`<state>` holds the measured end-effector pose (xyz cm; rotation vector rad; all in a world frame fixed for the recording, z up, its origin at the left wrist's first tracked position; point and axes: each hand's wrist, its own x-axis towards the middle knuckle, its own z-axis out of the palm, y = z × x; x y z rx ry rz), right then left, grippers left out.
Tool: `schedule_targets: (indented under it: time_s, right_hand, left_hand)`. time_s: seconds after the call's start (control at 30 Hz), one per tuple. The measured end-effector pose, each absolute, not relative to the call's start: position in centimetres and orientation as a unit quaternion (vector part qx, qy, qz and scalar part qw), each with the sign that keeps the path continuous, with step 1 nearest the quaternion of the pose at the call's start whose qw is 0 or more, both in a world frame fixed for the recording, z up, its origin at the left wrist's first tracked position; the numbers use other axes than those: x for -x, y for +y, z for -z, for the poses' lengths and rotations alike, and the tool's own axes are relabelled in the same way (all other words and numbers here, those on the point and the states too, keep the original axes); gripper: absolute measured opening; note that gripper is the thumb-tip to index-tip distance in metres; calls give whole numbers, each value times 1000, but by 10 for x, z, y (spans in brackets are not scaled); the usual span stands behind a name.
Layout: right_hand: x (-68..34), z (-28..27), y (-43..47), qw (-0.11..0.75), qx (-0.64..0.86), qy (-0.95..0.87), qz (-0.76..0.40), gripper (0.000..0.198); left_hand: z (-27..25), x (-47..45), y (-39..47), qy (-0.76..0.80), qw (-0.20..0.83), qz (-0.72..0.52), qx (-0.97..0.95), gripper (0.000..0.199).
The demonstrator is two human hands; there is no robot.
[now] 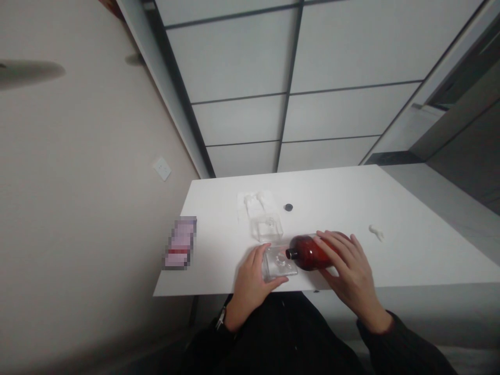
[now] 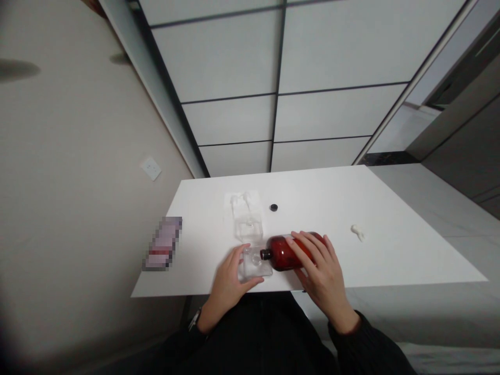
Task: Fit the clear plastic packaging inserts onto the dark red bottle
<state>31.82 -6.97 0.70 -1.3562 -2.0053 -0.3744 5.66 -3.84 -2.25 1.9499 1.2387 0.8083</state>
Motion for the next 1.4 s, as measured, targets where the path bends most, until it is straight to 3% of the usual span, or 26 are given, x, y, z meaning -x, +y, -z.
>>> schedule_targets:
  time_s: [0.97, 1.4]
  right_hand:
    - [-325, -5, -66, 312, 519, -776, 175, 84]
    - [-317, -13, -66, 363, 515, -756, 180, 64]
  left_hand:
    - [21, -58, -39, 481, 348, -302, -746, 85]
    - [21, -58, -39, 474, 340, -311, -751, 86]
